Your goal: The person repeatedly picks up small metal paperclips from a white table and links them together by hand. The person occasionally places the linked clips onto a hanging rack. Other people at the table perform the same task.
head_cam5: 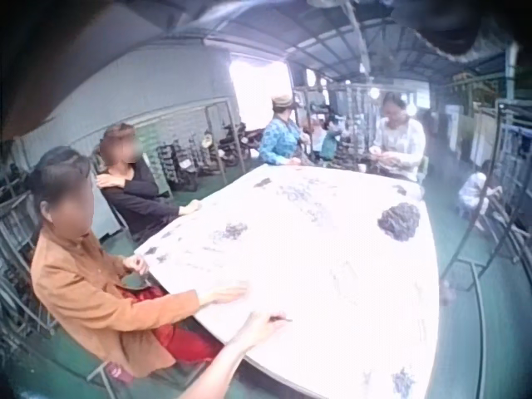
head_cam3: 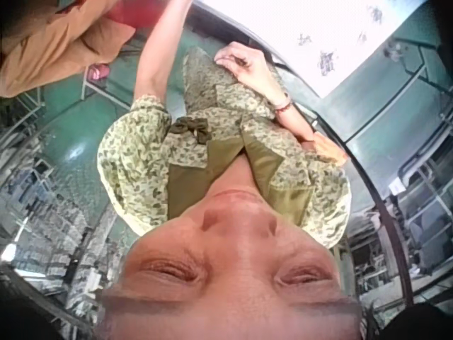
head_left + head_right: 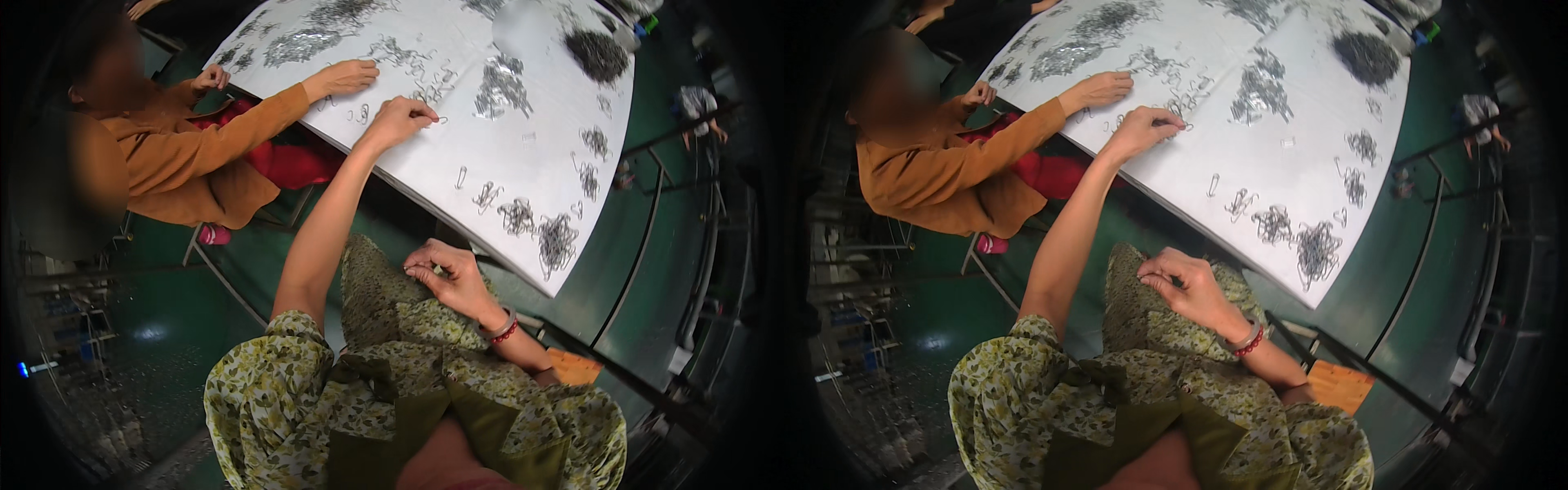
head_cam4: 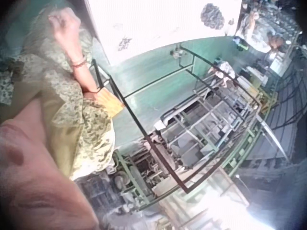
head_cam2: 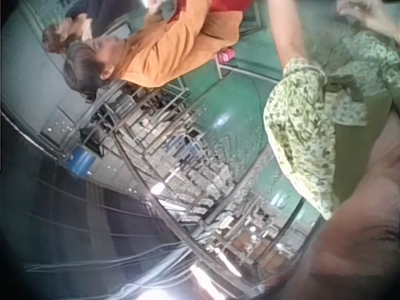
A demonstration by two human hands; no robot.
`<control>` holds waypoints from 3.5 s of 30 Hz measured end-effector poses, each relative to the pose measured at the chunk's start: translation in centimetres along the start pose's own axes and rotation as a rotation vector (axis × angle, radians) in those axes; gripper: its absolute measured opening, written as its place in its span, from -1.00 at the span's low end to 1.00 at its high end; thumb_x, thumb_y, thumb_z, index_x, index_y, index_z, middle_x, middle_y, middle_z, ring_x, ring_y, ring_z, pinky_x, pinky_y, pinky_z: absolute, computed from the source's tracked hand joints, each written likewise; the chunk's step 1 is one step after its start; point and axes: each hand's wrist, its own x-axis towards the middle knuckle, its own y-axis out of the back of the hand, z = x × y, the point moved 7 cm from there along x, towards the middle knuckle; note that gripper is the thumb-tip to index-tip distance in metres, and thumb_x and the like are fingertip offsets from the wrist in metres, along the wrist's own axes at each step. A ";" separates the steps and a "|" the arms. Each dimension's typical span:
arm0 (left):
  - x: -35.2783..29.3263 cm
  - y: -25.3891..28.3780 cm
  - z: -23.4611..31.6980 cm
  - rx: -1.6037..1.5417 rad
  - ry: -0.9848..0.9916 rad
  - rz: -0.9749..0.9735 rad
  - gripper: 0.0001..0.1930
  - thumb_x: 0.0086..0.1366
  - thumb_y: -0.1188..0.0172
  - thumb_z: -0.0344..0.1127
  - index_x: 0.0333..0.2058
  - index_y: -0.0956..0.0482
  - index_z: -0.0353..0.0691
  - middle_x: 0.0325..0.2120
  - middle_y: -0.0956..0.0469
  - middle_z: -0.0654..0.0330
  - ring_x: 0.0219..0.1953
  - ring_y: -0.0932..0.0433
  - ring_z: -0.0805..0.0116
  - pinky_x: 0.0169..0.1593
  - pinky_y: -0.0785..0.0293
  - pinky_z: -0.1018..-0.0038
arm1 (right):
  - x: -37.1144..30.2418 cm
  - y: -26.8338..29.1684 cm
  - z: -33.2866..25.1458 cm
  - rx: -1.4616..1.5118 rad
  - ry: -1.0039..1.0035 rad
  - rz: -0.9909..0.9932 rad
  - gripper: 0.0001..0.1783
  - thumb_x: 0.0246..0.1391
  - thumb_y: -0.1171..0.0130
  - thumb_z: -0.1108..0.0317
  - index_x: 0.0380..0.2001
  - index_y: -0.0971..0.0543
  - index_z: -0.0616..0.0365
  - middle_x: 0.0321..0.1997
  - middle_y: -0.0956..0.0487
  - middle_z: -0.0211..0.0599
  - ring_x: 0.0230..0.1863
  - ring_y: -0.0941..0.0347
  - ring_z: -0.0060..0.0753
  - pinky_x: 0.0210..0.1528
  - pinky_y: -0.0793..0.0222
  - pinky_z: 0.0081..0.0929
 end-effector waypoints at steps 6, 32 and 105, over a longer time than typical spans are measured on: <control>-2.3 -1.6 3.3 0.182 -0.203 -0.077 -0.84 0.10 -0.15 -0.34 -0.35 -0.63 -0.20 -0.49 -0.60 0.16 -0.39 -0.55 0.34 -0.25 -0.41 0.45 | -0.7 0.1 -0.4 -0.015 0.086 0.020 -0.90 -0.09 -0.20 0.56 -0.41 -0.55 0.23 -0.46 -0.52 -0.27 -0.45 -0.47 -0.41 -0.43 -0.34 -0.54; 2.3 -12.8 9.9 0.310 -0.356 0.098 -0.68 0.14 -0.15 -0.09 -0.39 -0.41 -0.28 -0.46 -0.47 0.02 -0.32 -0.46 0.02 -0.26 -0.39 0.17 | -1.7 1.8 3.0 0.078 0.004 -0.061 -0.86 -0.01 -0.14 0.51 -0.32 -0.54 0.23 -0.35 -0.52 -0.28 -0.43 -0.43 -0.39 -0.41 -0.35 -0.51; -20.6 0.6 6.0 -0.172 -0.383 0.612 -0.86 0.05 -0.21 -0.48 -0.38 -0.48 -0.28 -0.35 -0.52 0.15 -0.27 -0.50 0.22 -0.24 -0.44 0.40 | 2.7 1.1 0.5 0.179 -0.055 0.363 -0.84 -0.03 -0.15 0.62 -0.30 -0.53 0.41 -0.40 -0.56 -0.22 -0.46 -0.46 -0.53 -0.42 -0.41 -0.63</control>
